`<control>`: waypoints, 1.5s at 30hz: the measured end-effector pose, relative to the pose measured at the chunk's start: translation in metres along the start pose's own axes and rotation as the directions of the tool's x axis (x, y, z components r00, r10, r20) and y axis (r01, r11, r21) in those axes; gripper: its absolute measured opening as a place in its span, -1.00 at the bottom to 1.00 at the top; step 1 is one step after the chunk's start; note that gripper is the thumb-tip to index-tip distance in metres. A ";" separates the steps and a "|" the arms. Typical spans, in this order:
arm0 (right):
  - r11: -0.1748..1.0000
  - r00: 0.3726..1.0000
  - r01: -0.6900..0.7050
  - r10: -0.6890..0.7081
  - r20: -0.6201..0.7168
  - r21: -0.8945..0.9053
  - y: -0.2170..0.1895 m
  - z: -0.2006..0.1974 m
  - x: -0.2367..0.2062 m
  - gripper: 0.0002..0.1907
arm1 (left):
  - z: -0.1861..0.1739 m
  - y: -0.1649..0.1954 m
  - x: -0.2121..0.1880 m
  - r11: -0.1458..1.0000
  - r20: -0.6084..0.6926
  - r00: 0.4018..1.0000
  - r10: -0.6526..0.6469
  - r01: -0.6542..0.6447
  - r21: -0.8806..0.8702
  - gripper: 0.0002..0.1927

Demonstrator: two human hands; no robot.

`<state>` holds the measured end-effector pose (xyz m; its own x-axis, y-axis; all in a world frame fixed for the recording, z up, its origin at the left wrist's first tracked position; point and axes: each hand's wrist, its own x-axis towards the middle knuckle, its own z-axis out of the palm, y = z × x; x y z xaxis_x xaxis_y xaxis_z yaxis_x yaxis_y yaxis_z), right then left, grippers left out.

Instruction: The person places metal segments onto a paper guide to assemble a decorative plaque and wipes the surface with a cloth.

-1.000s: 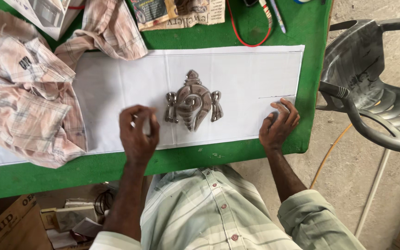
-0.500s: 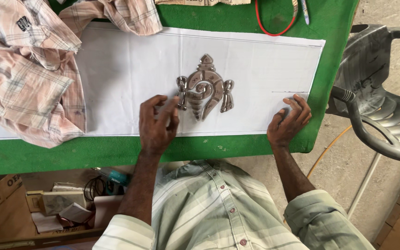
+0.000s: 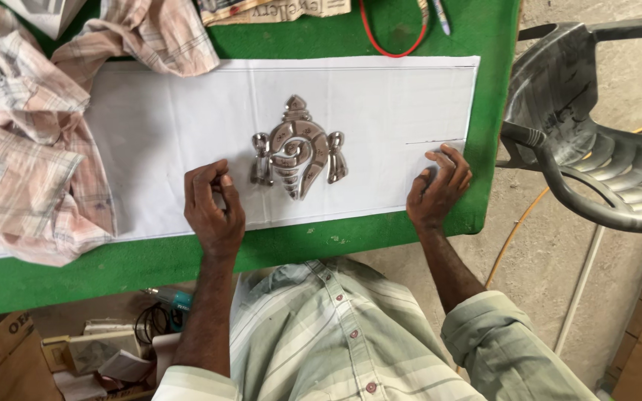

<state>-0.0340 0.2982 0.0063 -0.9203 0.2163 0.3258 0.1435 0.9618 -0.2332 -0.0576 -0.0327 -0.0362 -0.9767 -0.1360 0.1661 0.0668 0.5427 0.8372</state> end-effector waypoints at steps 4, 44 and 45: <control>1.000 1.000 -0.018 0.018 -0.019 -0.002 -0.002 -0.001 0.005 -0.76 | -0.002 0.002 0.000 0.999 0.000 0.999 0.037 -0.037 -0.007 -0.84; 0.992 0.993 -0.112 0.111 0.027 0.062 -0.020 -0.029 0.025 -0.64 | 0.037 0.113 0.265 0.888 0.187 0.968 -0.168 0.066 0.455 -0.70; 0.991 0.993 -0.118 0.116 0.034 0.064 -0.019 -0.029 0.024 -0.64 | 0.038 0.115 0.267 0.896 0.104 0.990 -0.095 0.040 0.441 -0.49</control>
<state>-0.0482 0.2899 0.0453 -0.9094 0.3206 0.2649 0.2278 0.9169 -0.3278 -0.3184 0.0247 0.0843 -0.9945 -0.1003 0.0304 -0.0693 0.8469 0.5271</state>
